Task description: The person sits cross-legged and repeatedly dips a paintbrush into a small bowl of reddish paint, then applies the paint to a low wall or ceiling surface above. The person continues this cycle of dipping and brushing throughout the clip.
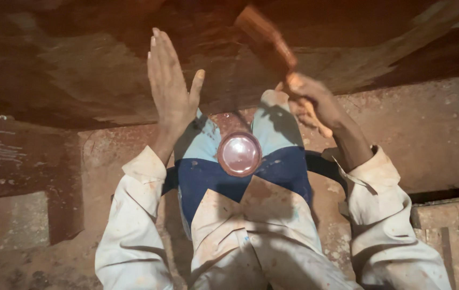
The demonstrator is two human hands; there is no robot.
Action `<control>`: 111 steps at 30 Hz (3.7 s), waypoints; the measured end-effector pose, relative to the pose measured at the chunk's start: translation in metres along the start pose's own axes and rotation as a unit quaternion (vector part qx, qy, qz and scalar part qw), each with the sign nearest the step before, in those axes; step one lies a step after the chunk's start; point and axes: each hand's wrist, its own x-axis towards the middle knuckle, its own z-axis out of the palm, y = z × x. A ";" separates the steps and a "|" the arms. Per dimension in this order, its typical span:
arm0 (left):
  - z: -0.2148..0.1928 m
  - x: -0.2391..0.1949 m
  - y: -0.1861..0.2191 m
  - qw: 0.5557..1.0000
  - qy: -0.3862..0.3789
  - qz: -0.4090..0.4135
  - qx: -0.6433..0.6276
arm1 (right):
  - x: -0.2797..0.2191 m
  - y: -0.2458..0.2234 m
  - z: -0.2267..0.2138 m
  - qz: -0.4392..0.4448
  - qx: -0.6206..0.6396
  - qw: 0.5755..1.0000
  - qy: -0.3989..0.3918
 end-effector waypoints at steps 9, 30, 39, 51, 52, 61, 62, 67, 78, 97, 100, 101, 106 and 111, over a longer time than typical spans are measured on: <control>0.004 0.015 -0.020 0.998 0.047 0.017 0.044 | 0.014 0.049 -0.102 -0.172 0.296 0.888 0.307; -0.022 0.020 -0.051 0.993 0.101 -0.023 0.062 | 0.042 -0.001 0.150 -0.080 -0.024 0.991 0.102; -0.022 0.021 -0.067 0.994 0.063 -0.032 0.080 | -0.007 -0.084 0.181 -0.376 -0.077 0.920 0.074; -0.027 0.023 -0.078 0.993 0.101 -0.024 0.064 | 0.074 0.091 0.218 0.000 0.141 0.979 0.150; -0.026 0.024 -0.079 0.991 0.109 -0.024 0.068 | 0.074 0.089 0.219 -0.031 0.129 0.981 0.139; -0.032 0.012 -0.082 0.993 0.095 -0.044 0.058 | 0.036 -0.054 0.246 -0.331 -0.016 0.940 0.077; -0.033 0.012 -0.083 0.993 0.094 -0.043 0.051 | 0.031 -0.065 0.250 -0.348 0.003 0.935 0.064; -0.036 0.017 -0.089 0.986 0.161 -0.039 0.030 | 0.034 -0.066 0.264 -0.380 0.008 0.921 0.083; -0.037 0.021 -0.090 0.979 0.182 -0.095 0.010 | 0.070 0.093 0.216 -0.061 -0.036 0.994 0.087; -0.015 0.018 -0.045 0.991 0.102 -0.079 0.035 | 0.032 0.050 0.084 -0.069 0.024 0.948 0.311; -0.017 0.015 -0.049 0.989 0.112 -0.089 0.031 | 0.047 0.060 0.134 -0.154 -0.090 0.967 0.181; -0.017 0.014 -0.050 0.989 0.114 -0.092 0.024 | 0.050 0.060 0.148 -0.257 -0.119 0.954 0.096; -0.013 0.012 -0.055 0.986 0.142 -0.089 -0.001 | 0.036 0.038 0.172 -0.133 0.000 0.990 0.045; -0.008 0.033 -0.058 0.990 0.117 -0.061 0.045 | 0.016 0.004 0.135 -0.154 0.175 0.946 0.226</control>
